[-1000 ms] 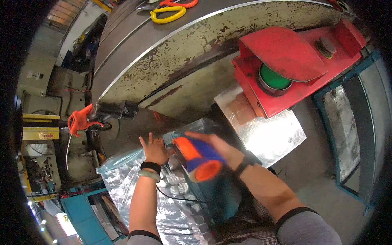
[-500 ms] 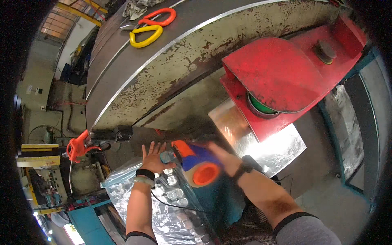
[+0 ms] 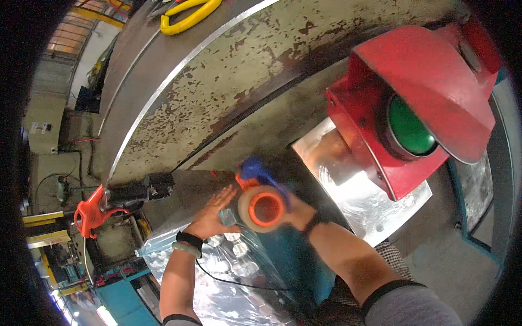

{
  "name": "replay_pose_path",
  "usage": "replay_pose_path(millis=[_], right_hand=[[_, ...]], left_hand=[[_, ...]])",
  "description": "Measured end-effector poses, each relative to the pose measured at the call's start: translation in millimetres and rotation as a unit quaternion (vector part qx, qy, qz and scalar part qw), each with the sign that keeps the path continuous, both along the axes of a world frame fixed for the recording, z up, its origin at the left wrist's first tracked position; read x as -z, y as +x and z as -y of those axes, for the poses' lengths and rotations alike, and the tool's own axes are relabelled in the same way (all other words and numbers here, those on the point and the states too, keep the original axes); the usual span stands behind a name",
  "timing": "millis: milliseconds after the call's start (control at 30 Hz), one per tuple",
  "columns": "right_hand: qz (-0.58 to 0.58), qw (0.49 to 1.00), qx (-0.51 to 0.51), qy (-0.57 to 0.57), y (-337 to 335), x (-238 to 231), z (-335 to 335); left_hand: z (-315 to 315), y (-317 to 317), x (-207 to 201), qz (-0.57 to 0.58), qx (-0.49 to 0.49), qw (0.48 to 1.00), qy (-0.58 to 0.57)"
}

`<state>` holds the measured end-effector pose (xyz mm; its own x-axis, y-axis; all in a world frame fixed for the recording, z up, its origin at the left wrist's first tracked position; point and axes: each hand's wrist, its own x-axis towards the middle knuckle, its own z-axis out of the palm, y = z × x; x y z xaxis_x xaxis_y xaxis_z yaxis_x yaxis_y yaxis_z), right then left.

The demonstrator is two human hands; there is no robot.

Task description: Sealing a large plastic-wrapped pallet of metal components using a handheld tape dispenser.

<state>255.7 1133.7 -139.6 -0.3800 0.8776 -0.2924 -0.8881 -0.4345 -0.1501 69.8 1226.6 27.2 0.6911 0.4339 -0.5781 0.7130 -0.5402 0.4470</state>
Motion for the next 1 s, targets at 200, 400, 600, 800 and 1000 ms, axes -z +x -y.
replay_pose_path(millis=[200, 400, 600, 800, 1000], right_hand=[[0.007, 1.0, -0.007, -0.017, 4.1, 17.7, -12.5], [0.164, 0.985, -0.02, 0.056, 54.1, 59.5, 15.3], [0.011, 0.986, -0.037, -0.164, 56.1, 10.9, 19.8], [-0.027, 0.98, -0.047, -0.191, 61.1, 19.1, 15.2], [0.012, 0.974, -0.063, -0.218, 53.5, -5.8, 13.4]], left_hand=[[-5.4, 3.0, -4.6, -0.034, -0.044, 0.994, -0.098], [-9.4, 10.0, -7.5, -0.023, -0.03, 0.993, -0.114], [0.3, -6.6, 5.5, 0.017, -0.03, 0.999, -0.026], [-0.3, -2.7, 0.7, 0.012, -0.025, 0.999, -0.028], [-0.1, -1.2, 0.3, 0.003, -0.038, 0.999, -0.03]])
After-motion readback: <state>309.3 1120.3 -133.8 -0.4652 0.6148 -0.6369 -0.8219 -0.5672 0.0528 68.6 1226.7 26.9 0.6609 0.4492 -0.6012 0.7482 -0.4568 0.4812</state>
